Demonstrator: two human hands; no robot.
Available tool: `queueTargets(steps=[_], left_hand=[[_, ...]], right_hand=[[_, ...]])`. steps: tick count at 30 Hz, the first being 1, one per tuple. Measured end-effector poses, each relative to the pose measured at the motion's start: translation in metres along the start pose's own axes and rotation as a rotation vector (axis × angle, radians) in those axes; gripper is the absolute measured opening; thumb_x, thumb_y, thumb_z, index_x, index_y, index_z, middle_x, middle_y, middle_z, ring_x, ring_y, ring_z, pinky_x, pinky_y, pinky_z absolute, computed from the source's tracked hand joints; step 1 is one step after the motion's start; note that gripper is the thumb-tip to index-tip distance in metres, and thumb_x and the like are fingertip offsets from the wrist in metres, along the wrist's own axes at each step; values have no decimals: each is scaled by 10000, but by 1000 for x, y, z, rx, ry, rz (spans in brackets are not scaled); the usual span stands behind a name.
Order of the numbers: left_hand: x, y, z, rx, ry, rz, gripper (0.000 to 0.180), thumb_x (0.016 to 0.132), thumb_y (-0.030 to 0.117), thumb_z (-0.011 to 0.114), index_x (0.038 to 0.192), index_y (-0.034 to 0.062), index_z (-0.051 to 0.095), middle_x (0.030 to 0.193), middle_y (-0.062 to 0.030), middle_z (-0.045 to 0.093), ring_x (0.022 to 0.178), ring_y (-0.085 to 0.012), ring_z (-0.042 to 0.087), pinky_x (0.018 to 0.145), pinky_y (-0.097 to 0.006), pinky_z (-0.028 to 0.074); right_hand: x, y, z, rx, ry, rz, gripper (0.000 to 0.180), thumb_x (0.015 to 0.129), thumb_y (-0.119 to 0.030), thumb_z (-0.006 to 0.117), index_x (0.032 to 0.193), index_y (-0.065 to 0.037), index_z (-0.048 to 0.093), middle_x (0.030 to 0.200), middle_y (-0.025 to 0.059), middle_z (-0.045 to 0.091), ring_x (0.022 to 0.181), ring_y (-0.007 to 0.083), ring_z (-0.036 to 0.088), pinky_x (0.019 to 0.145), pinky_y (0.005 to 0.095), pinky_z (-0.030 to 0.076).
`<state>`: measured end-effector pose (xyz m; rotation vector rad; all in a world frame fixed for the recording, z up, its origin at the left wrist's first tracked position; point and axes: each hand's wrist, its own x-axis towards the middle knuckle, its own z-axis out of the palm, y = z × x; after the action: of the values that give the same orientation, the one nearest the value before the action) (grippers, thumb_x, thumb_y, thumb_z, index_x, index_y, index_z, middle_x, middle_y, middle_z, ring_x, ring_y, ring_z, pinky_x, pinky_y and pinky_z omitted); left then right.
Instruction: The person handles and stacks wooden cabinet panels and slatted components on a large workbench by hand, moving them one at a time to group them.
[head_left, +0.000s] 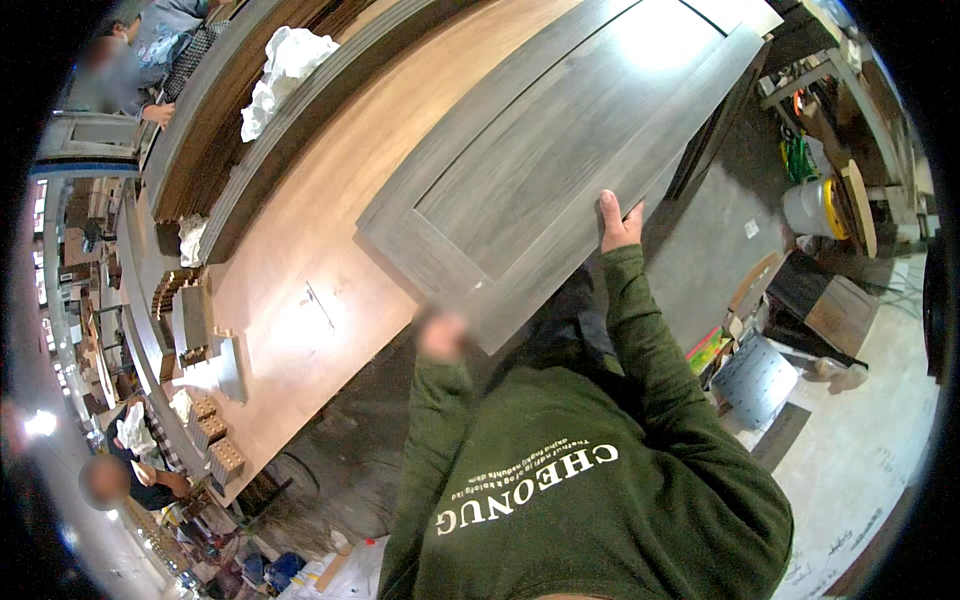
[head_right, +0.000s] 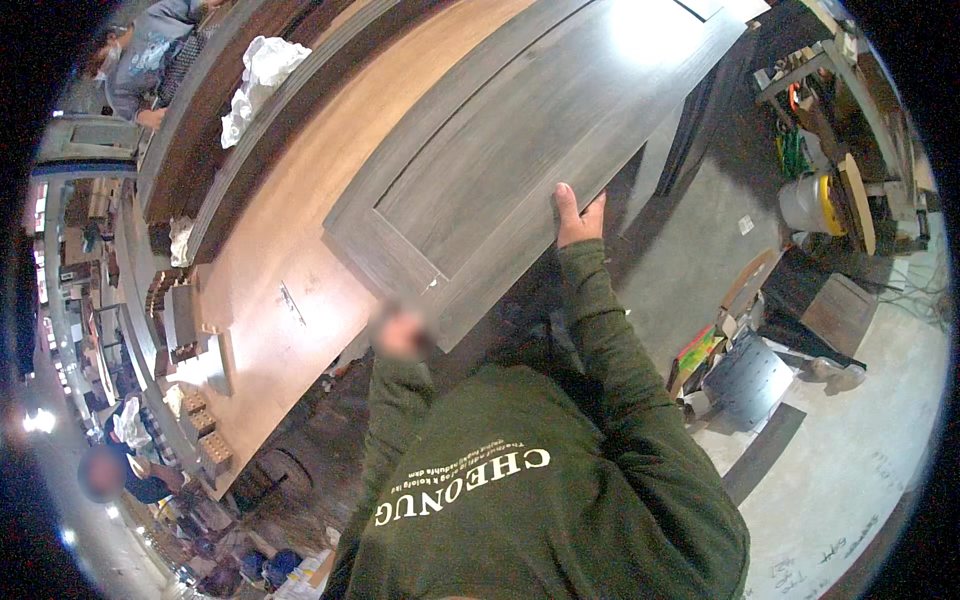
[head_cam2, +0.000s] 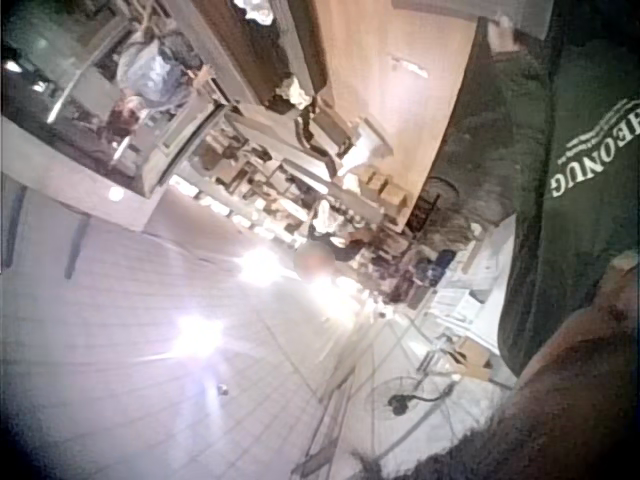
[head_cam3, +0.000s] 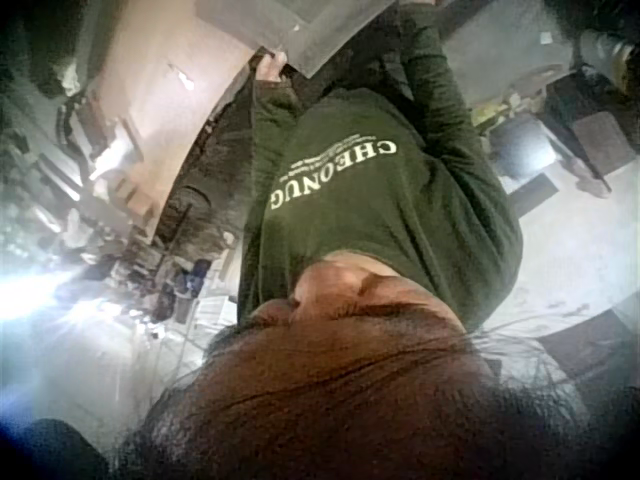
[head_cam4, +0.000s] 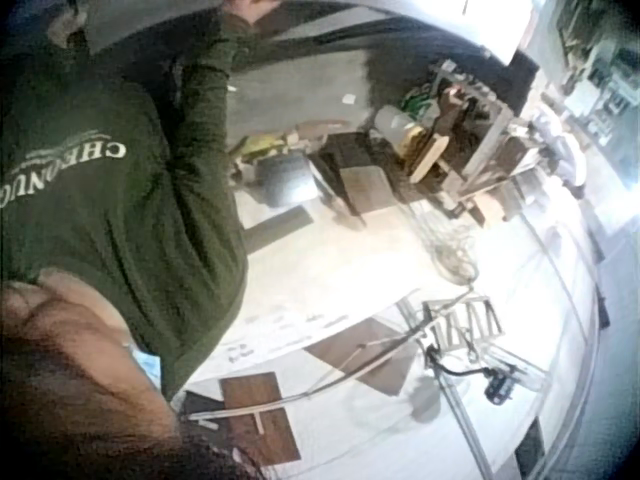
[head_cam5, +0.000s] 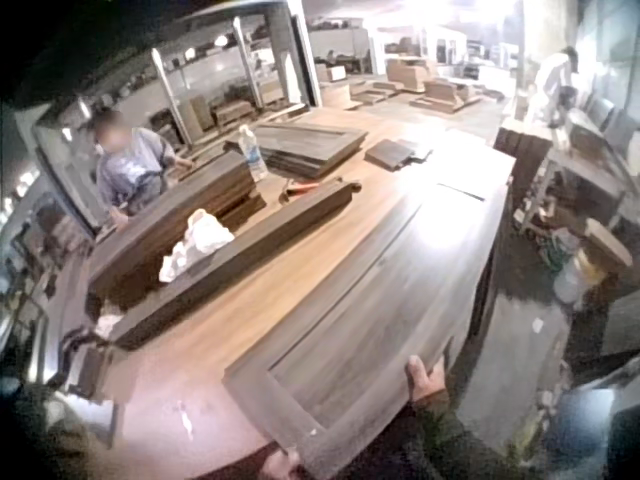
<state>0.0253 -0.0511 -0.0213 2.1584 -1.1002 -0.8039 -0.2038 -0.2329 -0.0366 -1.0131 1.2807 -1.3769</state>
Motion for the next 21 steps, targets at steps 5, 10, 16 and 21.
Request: queueTargets(steps=[5,10,16,21], left_hand=[[-19,-8,-11,110,33,280,301,771,262,542,982,48,559,916,-119,581,791,-269,567,665,-377,462],[-34,46,-22,11,174,-16,206,767,213,542,875,39,562,872,-126,584,783,-256,572,645,-363,463],[-6,31,-6,-22,156,-211,225,774,202,539,925,38,559,878,-118,585,771,-243,571,646,-346,461],[2,21,-2,-55,143,-231,245,779,193,537,967,37,557,883,-110,585,760,-232,570,647,-332,459]], right_hand=[[-1,-3,2,44,0,3,549,822,-280,635,1195,37,387,1086,116,524,957,192,508,865,309,405],[0,6,-2,93,7,50,549,828,-263,628,1209,41,375,1106,122,512,979,193,497,869,309,403],[-1,2,0,113,-35,21,581,821,-269,635,1229,38,358,1129,129,503,1003,199,491,882,316,396],[-1,0,0,86,-36,58,572,831,-294,631,1231,23,373,1131,101,492,1001,173,487,873,298,408]])
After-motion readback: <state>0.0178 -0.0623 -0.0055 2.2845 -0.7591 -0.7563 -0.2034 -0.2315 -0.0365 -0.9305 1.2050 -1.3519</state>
